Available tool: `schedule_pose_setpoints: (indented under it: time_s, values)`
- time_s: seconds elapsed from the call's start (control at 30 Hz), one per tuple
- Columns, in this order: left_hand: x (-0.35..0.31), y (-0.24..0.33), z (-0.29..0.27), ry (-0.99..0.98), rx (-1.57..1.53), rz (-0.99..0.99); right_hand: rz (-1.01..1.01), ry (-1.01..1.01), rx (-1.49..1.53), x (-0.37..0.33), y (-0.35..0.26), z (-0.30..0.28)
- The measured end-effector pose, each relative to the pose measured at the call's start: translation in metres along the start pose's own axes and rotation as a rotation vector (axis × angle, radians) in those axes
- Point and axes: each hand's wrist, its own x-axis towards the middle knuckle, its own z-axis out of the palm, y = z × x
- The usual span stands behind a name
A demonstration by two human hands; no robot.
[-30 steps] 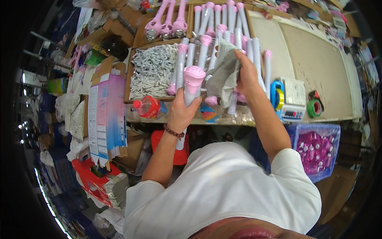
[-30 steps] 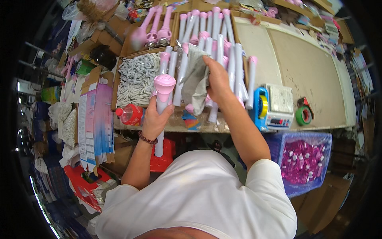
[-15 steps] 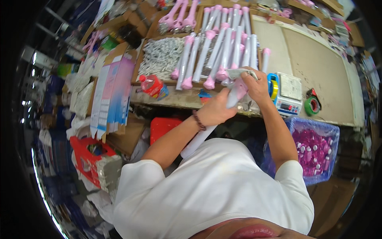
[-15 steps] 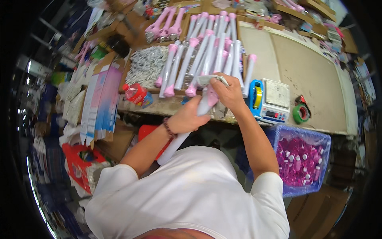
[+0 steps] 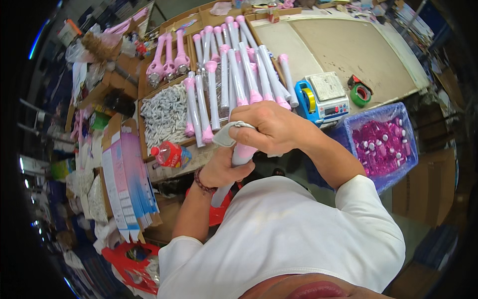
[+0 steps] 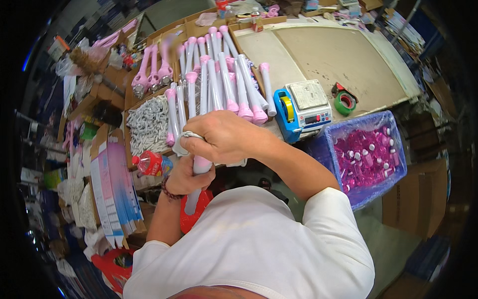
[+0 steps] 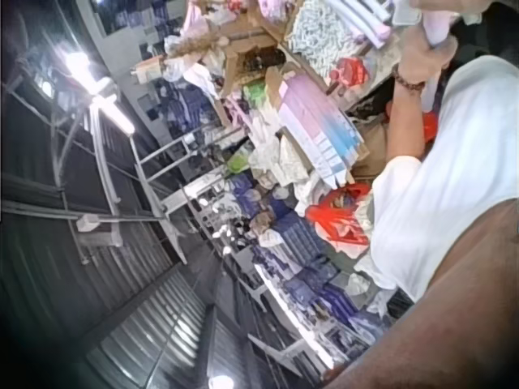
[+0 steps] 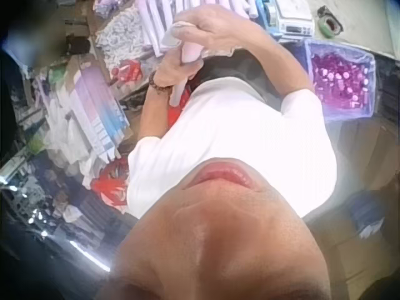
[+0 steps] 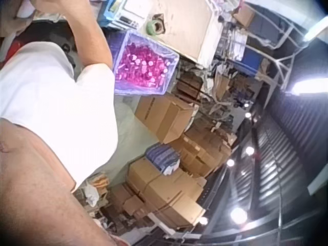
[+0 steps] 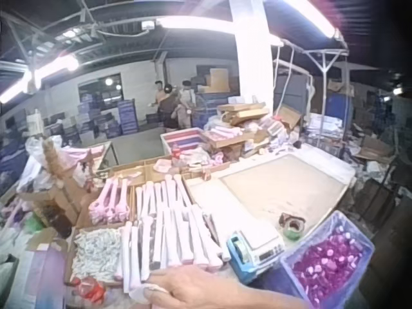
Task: The person assembles pink and white handheld massagers by attaching heads to shafts and inserting batteries. They then place the assembled units into a cardboard box.
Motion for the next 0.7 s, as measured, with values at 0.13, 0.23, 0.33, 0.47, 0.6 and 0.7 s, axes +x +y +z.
schedule_pose_setpoints:
  time_s: [0.13,0.23,0.33,0.47,0.6,0.7]
  values:
    - [0.007,-0.027,0.001,0.096,0.472,0.225,0.212,-0.019,-0.126,-0.001,0.006,0.013]
    - [0.012,-0.036,0.004,0.085,0.797,0.131,0.447,-0.059,-0.084,-0.003,0.016,0.014]
    - [0.016,-0.036,0.001,0.045,0.940,0.198,0.491,-0.067,-0.072,-0.010,0.036,0.023]
    - [0.017,-0.026,-0.006,-0.009,0.681,0.232,0.515,0.052,0.405,-0.027,0.046,0.018]
    - [0.026,-0.006,-0.008,0.018,0.159,0.179,0.202,0.563,0.852,-0.029,0.027,0.042]
    - [0.034,-0.001,0.000,0.201,0.154,0.197,-0.041,0.809,0.739,-0.009,0.026,0.061]
